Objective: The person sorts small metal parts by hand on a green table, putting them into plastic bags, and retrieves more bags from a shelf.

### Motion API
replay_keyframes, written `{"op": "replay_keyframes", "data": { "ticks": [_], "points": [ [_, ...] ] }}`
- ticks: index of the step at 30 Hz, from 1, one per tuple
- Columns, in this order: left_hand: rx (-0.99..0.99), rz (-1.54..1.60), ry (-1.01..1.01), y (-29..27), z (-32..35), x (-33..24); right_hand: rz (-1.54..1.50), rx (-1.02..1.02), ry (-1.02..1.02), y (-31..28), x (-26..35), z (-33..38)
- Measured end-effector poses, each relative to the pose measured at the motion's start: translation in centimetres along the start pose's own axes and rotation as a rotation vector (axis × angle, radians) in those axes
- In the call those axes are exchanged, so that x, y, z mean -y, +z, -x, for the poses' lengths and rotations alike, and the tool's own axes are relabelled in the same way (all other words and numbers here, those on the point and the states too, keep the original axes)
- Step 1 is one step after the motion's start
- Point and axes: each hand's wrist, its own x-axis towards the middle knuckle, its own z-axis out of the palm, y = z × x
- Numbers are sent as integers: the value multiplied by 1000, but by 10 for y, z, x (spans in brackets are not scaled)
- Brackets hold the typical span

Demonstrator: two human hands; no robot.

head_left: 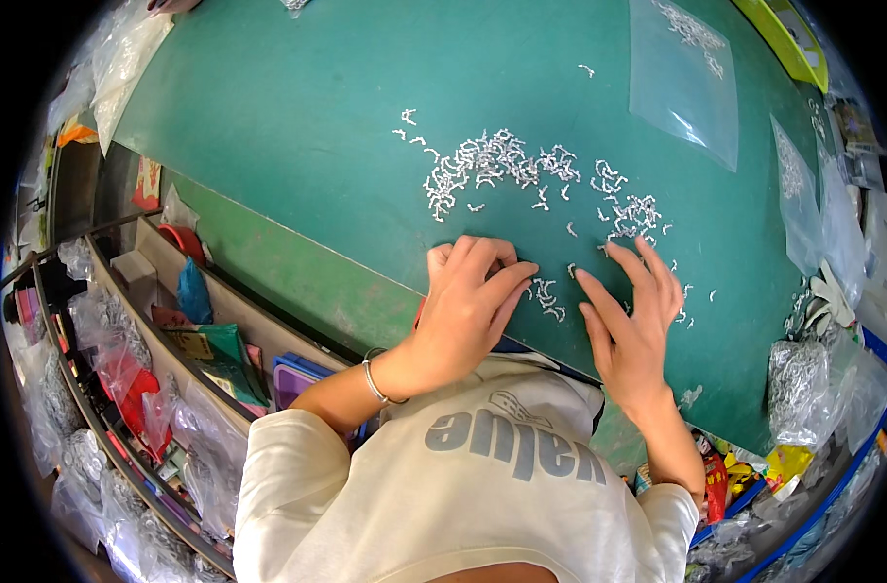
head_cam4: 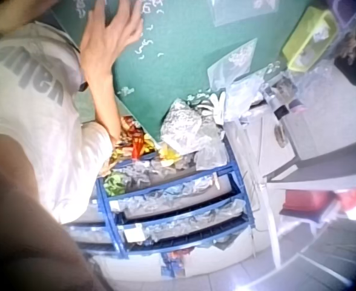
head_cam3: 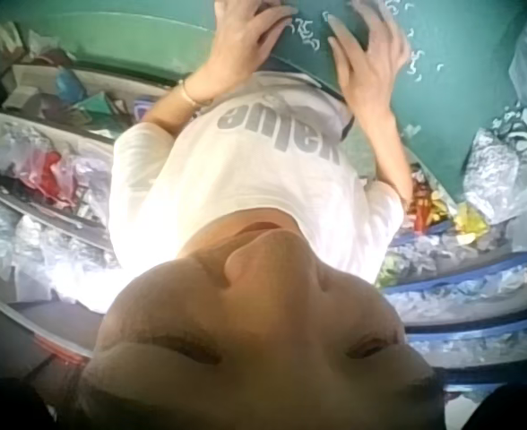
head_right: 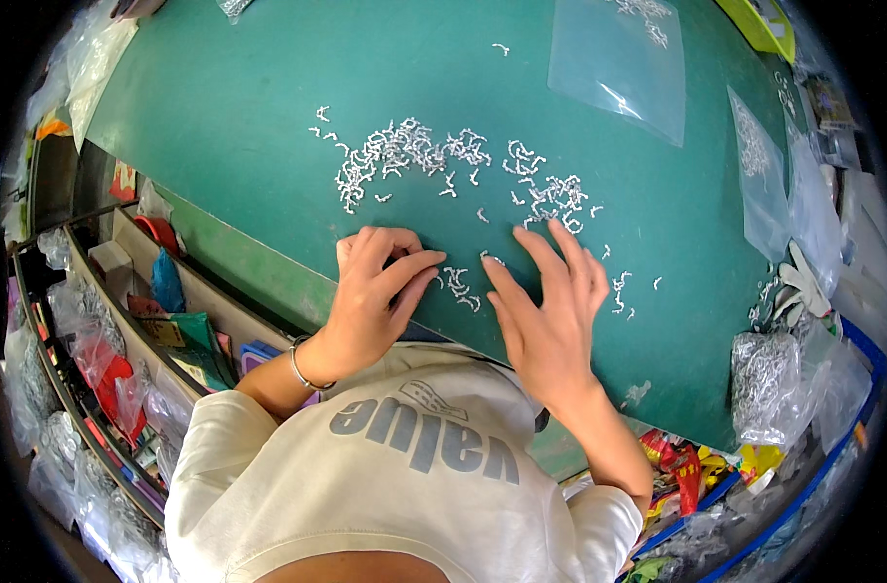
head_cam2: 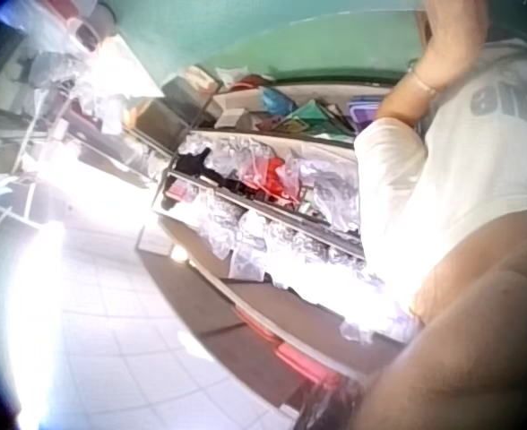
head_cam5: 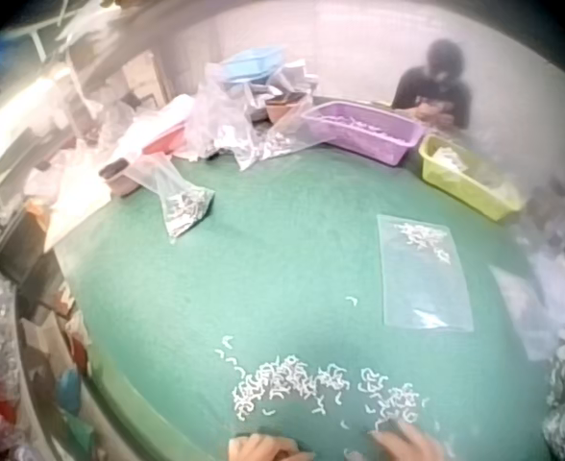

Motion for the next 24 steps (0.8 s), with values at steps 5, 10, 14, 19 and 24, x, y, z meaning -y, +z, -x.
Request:
{"op": "replay_keyframes", "data": {
  "ticks": [5,10,14,19,24],
  "points": [
    [-6,-16,0,-1,0,0,104,21,10,7,-2,-15],
    [12,3,10,-3,0,3,77,-7,40,-1,-7,-10],
    [45,13,18,2,-1,0,105,43,34,-3,-2,2],
    [84,1,45,1,-5,-1,110,113,41,-4,8,17],
    [48,-7,39,0,-9,-2,24,104,35,-5,4,11]
  ]
}}
